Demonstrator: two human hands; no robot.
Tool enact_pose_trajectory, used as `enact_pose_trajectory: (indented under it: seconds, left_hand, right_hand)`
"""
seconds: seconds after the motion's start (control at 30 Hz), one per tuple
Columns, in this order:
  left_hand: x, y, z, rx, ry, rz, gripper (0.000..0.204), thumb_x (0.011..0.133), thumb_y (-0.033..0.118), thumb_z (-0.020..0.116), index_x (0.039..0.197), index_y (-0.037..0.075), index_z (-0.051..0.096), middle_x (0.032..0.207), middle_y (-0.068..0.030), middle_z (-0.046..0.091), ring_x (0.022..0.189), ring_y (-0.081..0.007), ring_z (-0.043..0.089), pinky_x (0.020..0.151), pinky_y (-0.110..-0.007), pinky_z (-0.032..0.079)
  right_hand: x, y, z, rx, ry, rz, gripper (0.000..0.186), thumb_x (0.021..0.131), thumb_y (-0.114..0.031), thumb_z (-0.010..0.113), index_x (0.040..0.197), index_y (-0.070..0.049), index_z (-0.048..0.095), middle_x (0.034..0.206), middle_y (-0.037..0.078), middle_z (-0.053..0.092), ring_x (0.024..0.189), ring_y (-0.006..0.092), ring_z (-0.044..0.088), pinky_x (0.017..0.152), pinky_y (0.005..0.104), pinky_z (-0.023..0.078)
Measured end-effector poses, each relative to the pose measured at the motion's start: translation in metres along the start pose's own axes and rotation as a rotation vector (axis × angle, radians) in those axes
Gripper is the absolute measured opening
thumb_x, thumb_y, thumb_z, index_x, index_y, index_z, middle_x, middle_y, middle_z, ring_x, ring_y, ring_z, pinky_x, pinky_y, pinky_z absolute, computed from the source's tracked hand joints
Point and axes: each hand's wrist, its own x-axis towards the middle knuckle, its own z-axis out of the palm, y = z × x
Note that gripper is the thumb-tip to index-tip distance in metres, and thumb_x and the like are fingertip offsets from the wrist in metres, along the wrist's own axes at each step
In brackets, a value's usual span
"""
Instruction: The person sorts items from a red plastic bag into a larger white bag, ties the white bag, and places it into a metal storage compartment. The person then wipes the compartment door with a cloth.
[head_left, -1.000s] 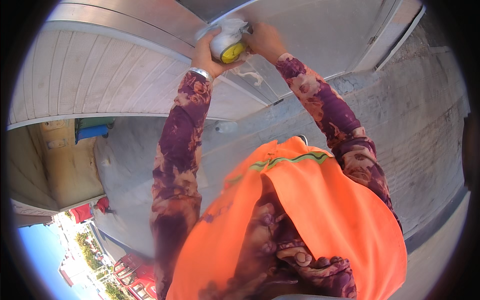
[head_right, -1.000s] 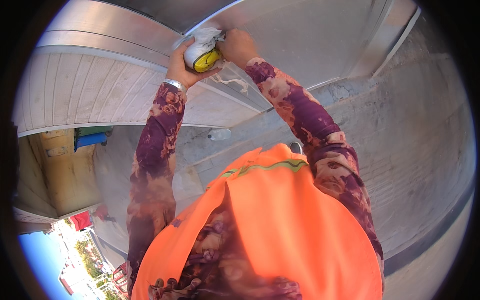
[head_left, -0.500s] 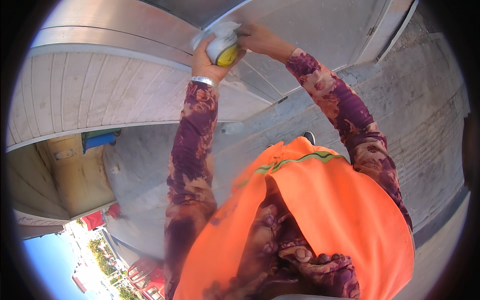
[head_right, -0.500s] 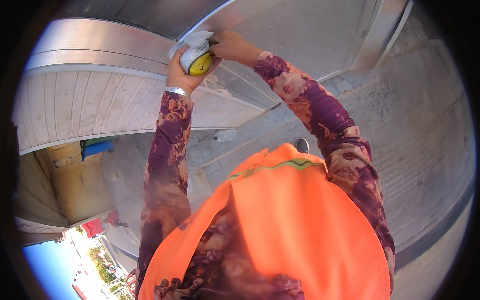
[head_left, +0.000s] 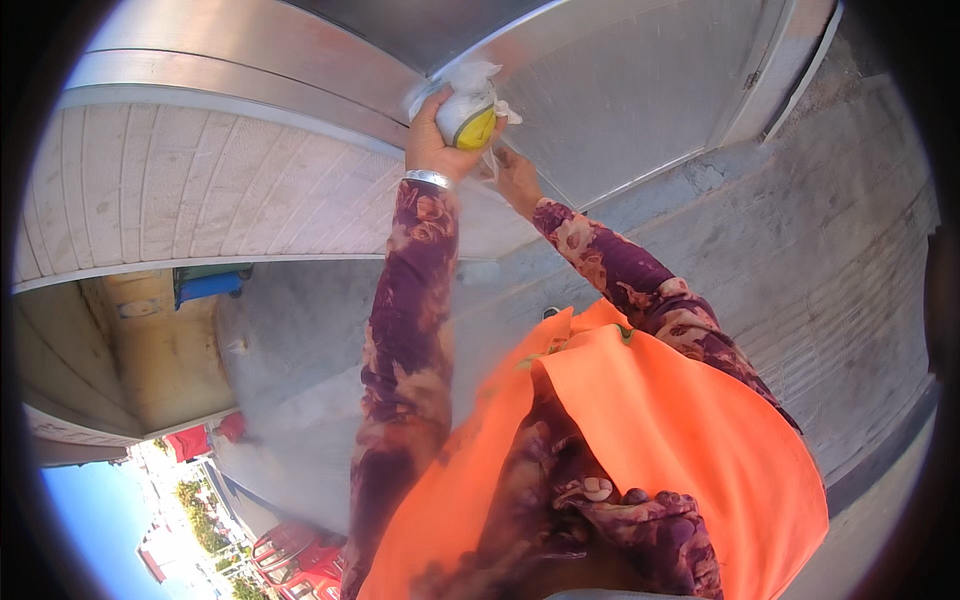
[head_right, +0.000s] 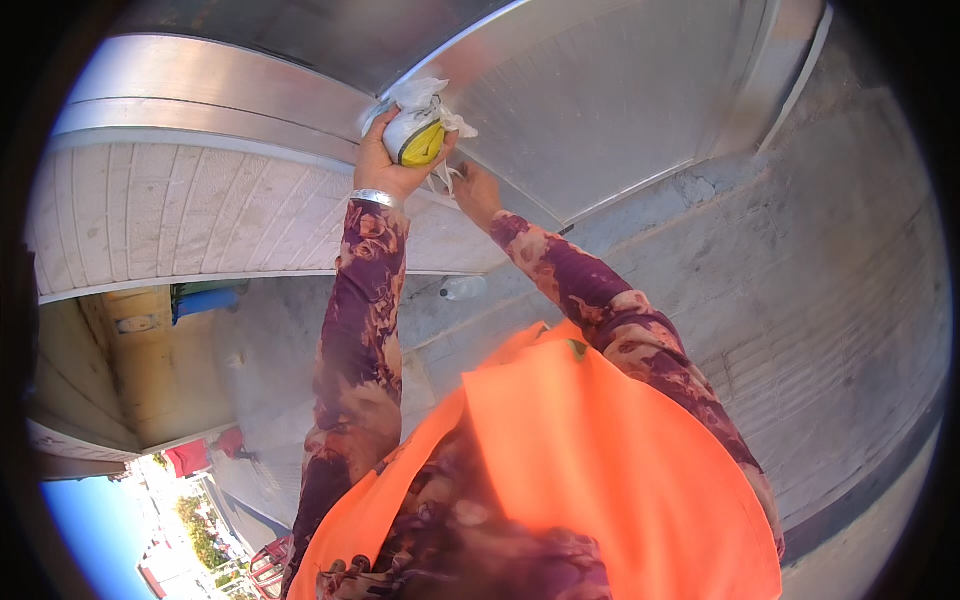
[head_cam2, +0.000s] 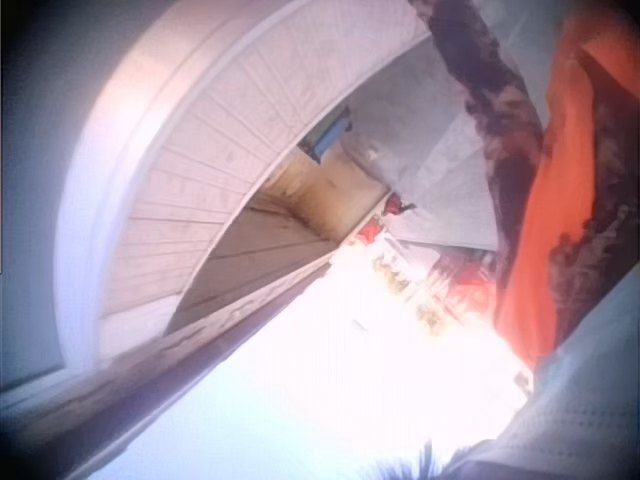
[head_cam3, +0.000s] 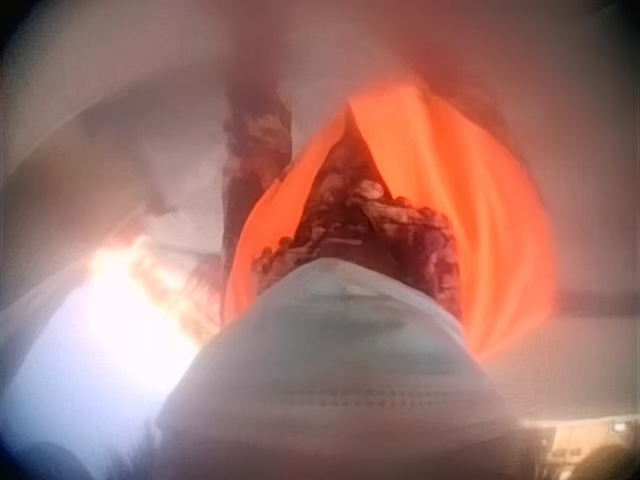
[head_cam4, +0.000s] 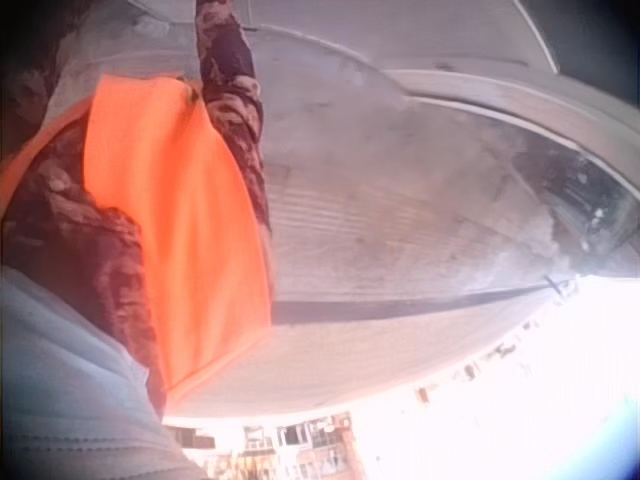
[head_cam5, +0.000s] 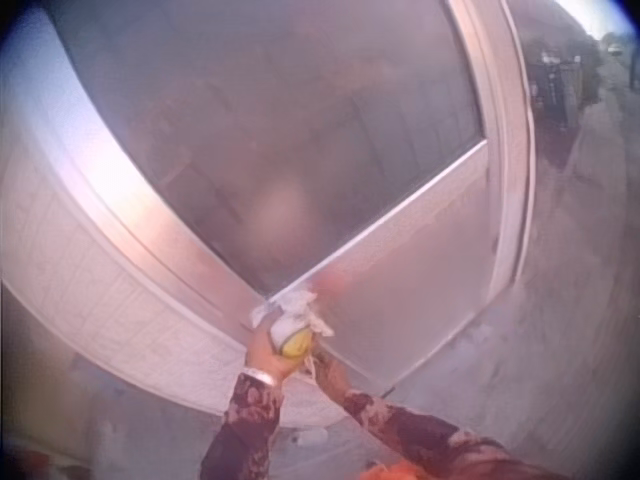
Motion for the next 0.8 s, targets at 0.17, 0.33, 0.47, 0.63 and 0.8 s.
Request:
enact_pose_trajectory:
  seconds: [0.17, 0.33, 0.47, 0.63, 0.8]
  left_hand:
    - [-0.001, -0.003, 0.0, 0.025, 0.01, 0.014, 0.055, 0.084, 0.016, 0.074, 0.131, 0.01, 0.045, 0.129, -0.0166, 0.052, 0.122, -0.0403, 0.048, 0.097, -0.063, 0.046]
    - [-0.002, -0.005, 0.003, 0.064, 0.028, -0.003, 0.055, 0.085, 0.018, 0.074, 0.131, 0.011, 0.045, 0.129, -0.0167, 0.052, 0.121, -0.04, 0.049, 0.096, -0.061, 0.047]
    - [0.007, -0.003, -0.001, 0.021, -0.022, -0.032, 0.055, 0.086, 0.018, 0.072, 0.133, 0.012, 0.045, 0.131, -0.0165, 0.052, 0.123, -0.0398, 0.048, 0.096, -0.061, 0.046]
    - [0.004, -0.008, 0.015, 0.033, -0.057, -0.031, 0.055, 0.086, 0.02, 0.072, 0.134, 0.012, 0.044, 0.132, -0.0166, 0.05, 0.125, -0.0393, 0.046, 0.097, -0.06, 0.046]
    - [-0.004, 0.001, -0.003, 0.09, -0.03, 0.013, 0.056, 0.086, 0.022, 0.072, 0.134, 0.012, 0.045, 0.133, -0.0162, 0.05, 0.124, -0.0395, 0.047, 0.096, -0.059, 0.046]
  right_hand:
    - [-0.009, -0.027, -0.13, 0.19, -0.292, 0.236, 0.031, 0.094, -0.034, 0.06, 0.091, -0.005, 0.071, 0.059, -0.005, 0.04, 0.05, 0.0071, 0.031, 0.047, 0.0256, 0.027]
    - [-0.007, -0.074, -0.191, -0.071, -0.314, 0.142, 0.029, 0.096, -0.03, 0.061, 0.094, -0.003, 0.068, 0.061, -0.005, 0.042, 0.051, 0.0064, 0.035, 0.047, 0.0242, 0.029]
    - [-0.007, -0.017, -0.091, -0.116, -0.204, -0.096, 0.038, 0.08, -0.034, 0.075, 0.099, -0.002, 0.071, 0.087, 0.016, 0.066, 0.089, 0.0278, 0.065, 0.084, 0.0388, 0.049]
    - [0.015, 0.014, 0.035, -0.209, 0.295, -0.161, 0.038, 0.075, -0.029, 0.077, 0.099, -0.001, 0.068, 0.093, 0.02, 0.068, 0.088, 0.0361, 0.064, 0.081, 0.0412, 0.049]
    - [0.002, 0.004, 0.02, -0.112, 0.185, 0.062, 0.031, 0.078, -0.025, 0.073, 0.097, -0.001, 0.066, 0.086, 0.019, 0.07, 0.082, 0.0356, 0.066, 0.075, 0.0396, 0.05]
